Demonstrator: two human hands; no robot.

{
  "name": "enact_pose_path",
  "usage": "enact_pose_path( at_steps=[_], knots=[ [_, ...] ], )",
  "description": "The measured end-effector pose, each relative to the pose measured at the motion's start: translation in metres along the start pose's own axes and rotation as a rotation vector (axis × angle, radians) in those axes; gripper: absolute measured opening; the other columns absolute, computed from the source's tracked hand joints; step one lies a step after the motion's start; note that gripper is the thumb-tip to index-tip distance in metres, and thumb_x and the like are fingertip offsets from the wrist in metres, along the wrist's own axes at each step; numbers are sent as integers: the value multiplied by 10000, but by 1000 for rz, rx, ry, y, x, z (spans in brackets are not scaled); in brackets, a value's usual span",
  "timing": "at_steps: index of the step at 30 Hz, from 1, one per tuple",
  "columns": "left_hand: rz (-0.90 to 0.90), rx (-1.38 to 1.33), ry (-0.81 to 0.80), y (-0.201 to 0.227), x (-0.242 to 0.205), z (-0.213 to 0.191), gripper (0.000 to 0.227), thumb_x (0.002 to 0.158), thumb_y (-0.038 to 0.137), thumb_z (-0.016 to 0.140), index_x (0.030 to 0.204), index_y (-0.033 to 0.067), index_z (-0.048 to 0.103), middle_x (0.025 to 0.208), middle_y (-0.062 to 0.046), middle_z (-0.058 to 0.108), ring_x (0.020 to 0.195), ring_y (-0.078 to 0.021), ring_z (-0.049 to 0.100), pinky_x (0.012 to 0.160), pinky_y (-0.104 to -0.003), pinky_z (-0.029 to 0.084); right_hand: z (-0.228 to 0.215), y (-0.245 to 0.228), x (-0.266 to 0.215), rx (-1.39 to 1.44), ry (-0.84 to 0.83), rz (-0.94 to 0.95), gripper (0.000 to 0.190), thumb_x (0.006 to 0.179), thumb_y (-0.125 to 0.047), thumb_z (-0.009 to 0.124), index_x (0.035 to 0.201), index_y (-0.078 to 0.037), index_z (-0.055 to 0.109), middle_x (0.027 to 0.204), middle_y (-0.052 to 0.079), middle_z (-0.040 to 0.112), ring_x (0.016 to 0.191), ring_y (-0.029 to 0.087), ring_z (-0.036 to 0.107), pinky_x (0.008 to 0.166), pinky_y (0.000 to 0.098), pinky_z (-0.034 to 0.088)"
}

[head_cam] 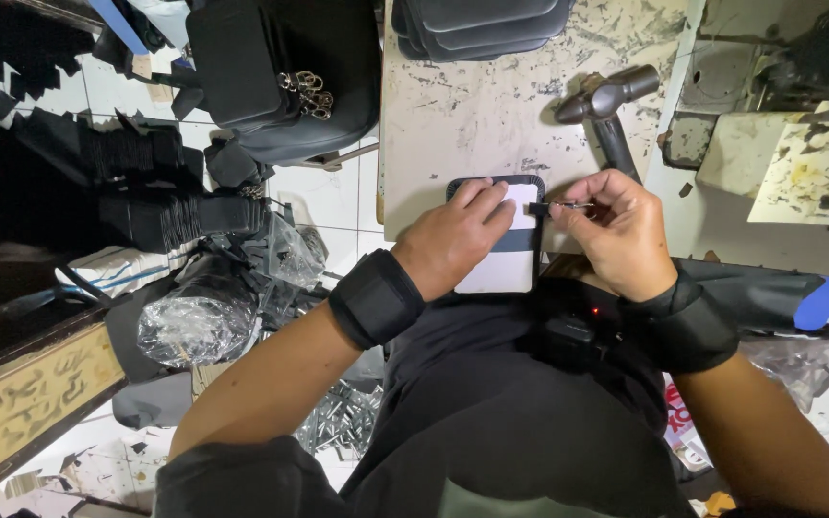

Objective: Assembling leather pouches by aligning components and using a hammer to secure hardware.

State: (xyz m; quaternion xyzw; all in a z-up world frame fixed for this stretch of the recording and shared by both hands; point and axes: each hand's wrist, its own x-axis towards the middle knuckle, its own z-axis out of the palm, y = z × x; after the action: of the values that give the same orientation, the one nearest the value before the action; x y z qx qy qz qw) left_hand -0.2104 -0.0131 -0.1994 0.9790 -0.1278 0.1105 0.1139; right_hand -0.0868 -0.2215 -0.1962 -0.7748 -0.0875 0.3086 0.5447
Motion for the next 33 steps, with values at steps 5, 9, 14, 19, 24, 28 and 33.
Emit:
enact_pose_path(
  at_steps=[5, 9, 14, 19, 24, 28, 33],
  knots=[
    [-13, -5, -16, -1, 0, 0, 216, 967, 46, 611, 1177, 96, 610, 1193, -102, 619, 1213, -260, 579, 1007, -280, 533, 2, 7, 6, 24, 6, 14, 185, 915, 44, 790, 1018, 23, 637, 878, 126, 692, 793, 126, 690, 686, 208, 590],
    [-27, -1, -8, -1, 1, -3, 211, 967, 40, 607, 1168, 101, 610, 1185, -89, 617, 1220, -243, 577, 982, -254, 541, 1, 4, 8, 9, -14, 13, 188, 923, 37, 790, 1022, 27, 631, 883, 143, 707, 795, 137, 708, 690, 204, 595],
    [-17, 25, -5, -1, 2, -6, 209, 969, 36, 611, 1168, 102, 612, 1189, -86, 618, 1213, -237, 572, 977, -242, 542, 4, -6, 8, 26, -27, 7, 192, 922, 57, 785, 1013, 34, 617, 894, 175, 714, 791, 166, 728, 687, 234, 611],
    [-25, 23, -8, 0, 2, -7, 211, 969, 30, 612, 1168, 100, 611, 1193, -86, 614, 1221, -237, 565, 970, -238, 545, 5, -10, 6, -10, -31, -17, 193, 924, 57, 781, 1013, 43, 610, 891, 176, 711, 798, 169, 726, 685, 227, 601],
    [-30, 28, -6, 0, 3, -7, 218, 962, 30, 617, 1166, 106, 615, 1199, -81, 613, 1232, -228, 558, 961, -227, 547, 3, -2, 7, -61, -28, -42, 203, 924, 31, 801, 1012, 31, 619, 877, 160, 719, 802, 156, 720, 679, 222, 584],
    [-30, 16, -10, 0, 2, -8, 226, 960, 29, 623, 1174, 104, 616, 1200, -87, 615, 1233, -236, 561, 964, -240, 550, -1, 7, 10, -159, -31, -56, 217, 924, -28, 826, 1009, -4, 628, 864, 132, 731, 811, 125, 695, 666, 218, 555],
    [-37, -1, -11, 0, 2, -7, 219, 968, 25, 618, 1174, 102, 613, 1194, -86, 612, 1233, -234, 562, 940, -230, 558, 0, 5, 11, -129, -37, -46, 221, 905, -27, 833, 999, -40, 633, 835, 95, 728, 784, 84, 667, 674, 181, 529]
  ],
)
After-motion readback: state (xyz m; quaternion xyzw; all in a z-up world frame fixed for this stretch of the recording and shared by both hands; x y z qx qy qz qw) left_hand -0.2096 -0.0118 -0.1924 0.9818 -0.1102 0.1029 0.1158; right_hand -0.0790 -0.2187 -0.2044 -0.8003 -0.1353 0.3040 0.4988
